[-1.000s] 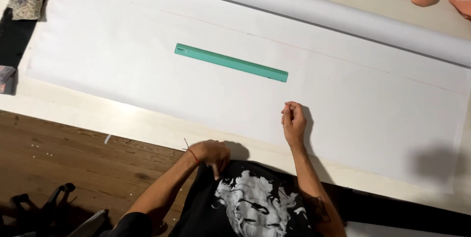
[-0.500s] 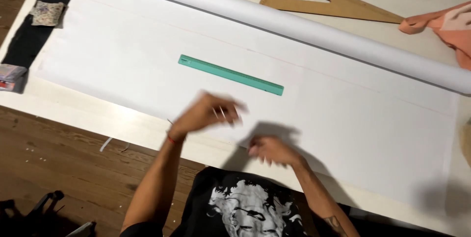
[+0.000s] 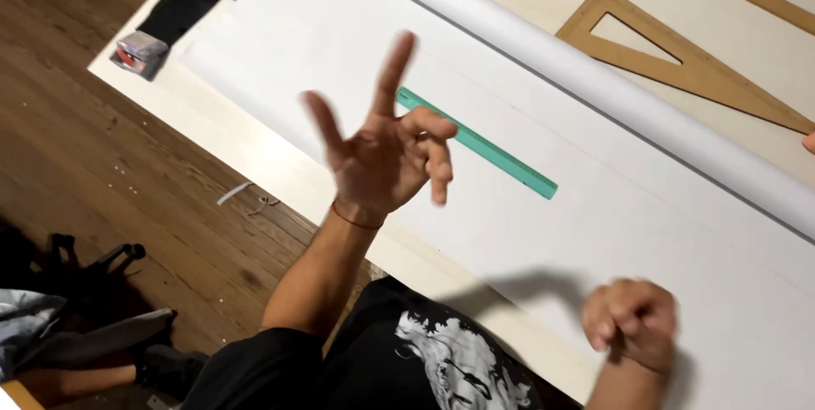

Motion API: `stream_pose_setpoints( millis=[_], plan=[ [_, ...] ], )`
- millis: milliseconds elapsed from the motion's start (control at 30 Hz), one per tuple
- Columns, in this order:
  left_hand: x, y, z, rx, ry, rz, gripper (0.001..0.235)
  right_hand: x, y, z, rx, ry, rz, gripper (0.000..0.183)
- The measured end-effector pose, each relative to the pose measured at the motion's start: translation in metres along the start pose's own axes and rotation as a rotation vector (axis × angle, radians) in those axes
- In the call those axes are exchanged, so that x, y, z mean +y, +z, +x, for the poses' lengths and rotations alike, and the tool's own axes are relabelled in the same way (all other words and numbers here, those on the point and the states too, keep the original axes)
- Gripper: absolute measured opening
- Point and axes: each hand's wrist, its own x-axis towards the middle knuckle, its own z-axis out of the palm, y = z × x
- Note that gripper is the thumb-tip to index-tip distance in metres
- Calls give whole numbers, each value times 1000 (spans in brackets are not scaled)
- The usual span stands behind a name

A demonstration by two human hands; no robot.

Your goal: Marking lines on a large sheet of paper using a ruler and a pencil to create a pattern

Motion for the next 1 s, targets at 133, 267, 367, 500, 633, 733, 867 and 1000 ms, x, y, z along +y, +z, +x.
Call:
stream_pose_setpoints(
  millis=[133, 267, 367, 500, 633, 733, 867, 1000],
  plan=[
    [-24, -26, -55, 366, -365, 674, 73, 79, -48, -26, 522, 374, -333, 23],
    [-37, -34, -132, -379, -1515, 1526, 30, 106, 8, -2, 176, 1144, -796, 35],
    [-70, -69, -229, -570, -1871, 1434, 40, 159, -12, -26, -178, 1087, -918, 28],
    [-57, -41, -220, -433, -1941, 1348, 32, 175, 31, 4, -486, 1029, -1051, 24],
    [-60, -52, -233, -322, -1935, 1251, 26, 146, 61, 55, -443, 1101, -1064, 20],
    [-53, -55, -230, -388, -1820, 1403, 29, 131, 55, 80, -258, 1054, -979, 14],
    [-49, -48, -225, -381, -1817, 1445, 16, 138, 42, 85, -302, 908, -1126, 9],
    [-52, -51, -243, -218, -1951, 1233, 20, 149, 85, 80, -375, 1303, -982, 19]
  ],
)
